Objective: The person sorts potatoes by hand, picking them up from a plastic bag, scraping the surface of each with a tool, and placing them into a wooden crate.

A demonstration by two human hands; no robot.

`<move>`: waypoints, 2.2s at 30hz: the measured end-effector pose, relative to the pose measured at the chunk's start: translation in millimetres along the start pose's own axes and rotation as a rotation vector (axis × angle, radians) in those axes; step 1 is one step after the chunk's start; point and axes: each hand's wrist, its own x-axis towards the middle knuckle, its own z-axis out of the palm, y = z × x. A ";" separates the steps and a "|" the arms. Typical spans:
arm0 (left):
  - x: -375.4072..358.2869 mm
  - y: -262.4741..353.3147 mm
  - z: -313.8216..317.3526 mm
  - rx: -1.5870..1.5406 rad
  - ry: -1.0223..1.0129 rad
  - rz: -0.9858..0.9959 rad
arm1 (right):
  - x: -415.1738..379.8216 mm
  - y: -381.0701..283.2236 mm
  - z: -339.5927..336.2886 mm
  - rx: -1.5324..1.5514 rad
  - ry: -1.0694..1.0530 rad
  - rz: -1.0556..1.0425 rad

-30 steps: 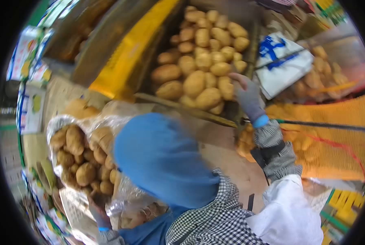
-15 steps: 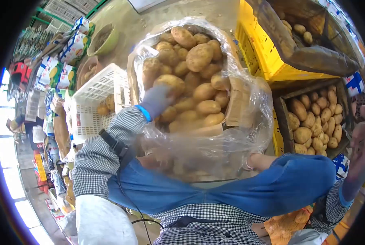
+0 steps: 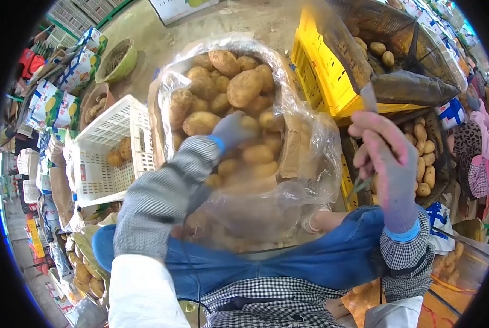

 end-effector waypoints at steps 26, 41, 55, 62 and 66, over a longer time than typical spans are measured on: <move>-188.9 40.0 -39.9 -1.153 0.091 0.406 | -21.2 41.9 104.7 -0.451 -0.350 -0.664; -189.9 47.8 -41.3 -1.423 0.032 0.269 | -18.7 33.3 101.7 -0.398 -0.385 -0.565; -181.9 19.7 -34.1 -1.113 0.005 0.341 | -14.0 32.8 92.6 0.002 -0.621 -0.203; -187.2 16.5 -25.8 -0.816 0.055 0.433 | -6.7 36.4 87.8 0.258 -0.700 0.167; -184.9 14.3 -25.2 -0.974 0.042 0.350 | -14.7 57.0 104.8 -0.103 -0.544 -0.469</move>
